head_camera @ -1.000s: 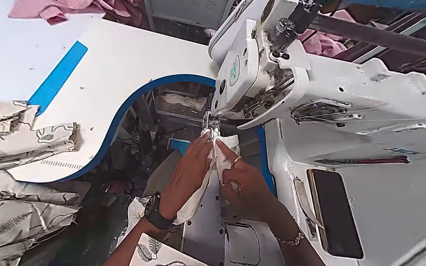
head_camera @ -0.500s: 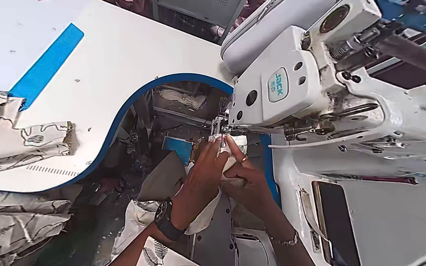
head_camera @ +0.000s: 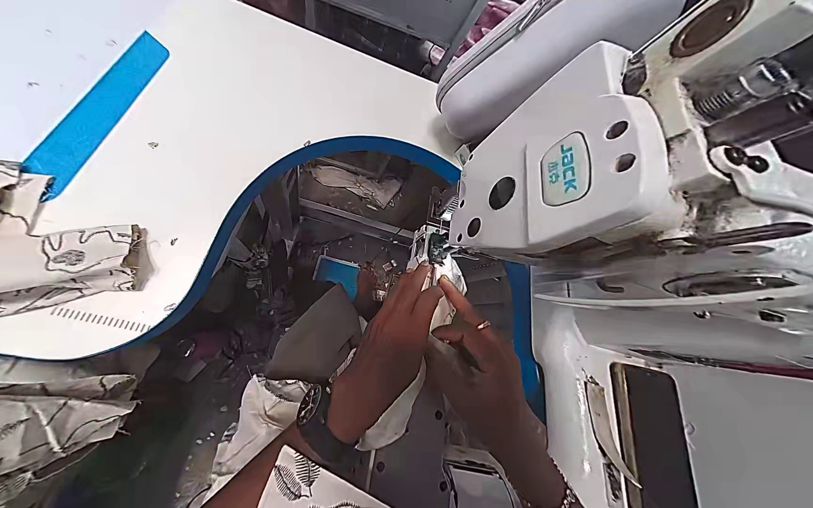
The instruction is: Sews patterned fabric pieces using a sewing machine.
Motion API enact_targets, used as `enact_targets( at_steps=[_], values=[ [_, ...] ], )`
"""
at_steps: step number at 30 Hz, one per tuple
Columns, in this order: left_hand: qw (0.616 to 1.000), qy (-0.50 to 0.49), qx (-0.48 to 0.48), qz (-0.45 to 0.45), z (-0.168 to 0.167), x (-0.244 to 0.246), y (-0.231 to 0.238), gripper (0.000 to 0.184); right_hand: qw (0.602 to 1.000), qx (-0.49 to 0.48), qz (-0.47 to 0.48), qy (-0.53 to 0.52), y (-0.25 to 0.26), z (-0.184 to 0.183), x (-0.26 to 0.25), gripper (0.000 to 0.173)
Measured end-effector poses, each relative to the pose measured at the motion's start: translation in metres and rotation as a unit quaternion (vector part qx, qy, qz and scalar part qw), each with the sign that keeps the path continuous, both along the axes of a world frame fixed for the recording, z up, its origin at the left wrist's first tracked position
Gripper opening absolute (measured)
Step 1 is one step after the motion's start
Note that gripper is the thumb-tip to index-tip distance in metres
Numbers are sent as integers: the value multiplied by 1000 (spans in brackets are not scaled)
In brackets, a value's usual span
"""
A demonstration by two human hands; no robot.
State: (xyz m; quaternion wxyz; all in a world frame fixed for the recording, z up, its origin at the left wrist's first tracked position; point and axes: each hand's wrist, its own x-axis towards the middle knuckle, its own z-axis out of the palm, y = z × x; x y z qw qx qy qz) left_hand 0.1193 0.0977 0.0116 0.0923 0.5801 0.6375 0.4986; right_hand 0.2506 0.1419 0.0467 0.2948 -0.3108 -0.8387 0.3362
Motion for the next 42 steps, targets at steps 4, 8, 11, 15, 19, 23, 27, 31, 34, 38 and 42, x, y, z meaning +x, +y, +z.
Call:
enact_targets(
  at_steps=[4,8,11,15,19,23,27,31,34,38,42],
  values=[
    [1000,0,1,-24,-4,-10,12,26,979,153,-108,-78,-13,3,-14,18],
    [999,-37,-32,-21,6,-10,-2,25,948,239,-140,-160,-25,18,-2,18],
    [954,-160,-228,-112,37,-18,-56,41,934,142,-131,-301,-40,39,40,12],
    [969,-99,-206,-95,39,-6,-90,25,912,-180,18,-368,-10,-3,101,18],
    [996,-31,-80,-17,26,6,-88,24,914,-329,76,-226,-2,-7,111,8],
    [1000,-9,-5,0,16,11,-84,22,937,-175,-5,-302,-18,26,105,15],
    [999,-32,-6,-32,10,7,-86,24,894,216,-14,-393,-97,89,62,22],
    [997,-38,-39,-46,14,12,-88,21,890,228,42,-392,-121,77,32,15],
    [996,-48,-75,-31,21,14,-99,18,880,133,46,-455,-112,84,24,18],
    [999,-44,9,23,4,24,-94,17,863,155,32,-479,-107,104,3,25],
    [997,-15,63,52,-2,20,-69,22,864,82,31,-496,-90,81,16,22]
  ],
)
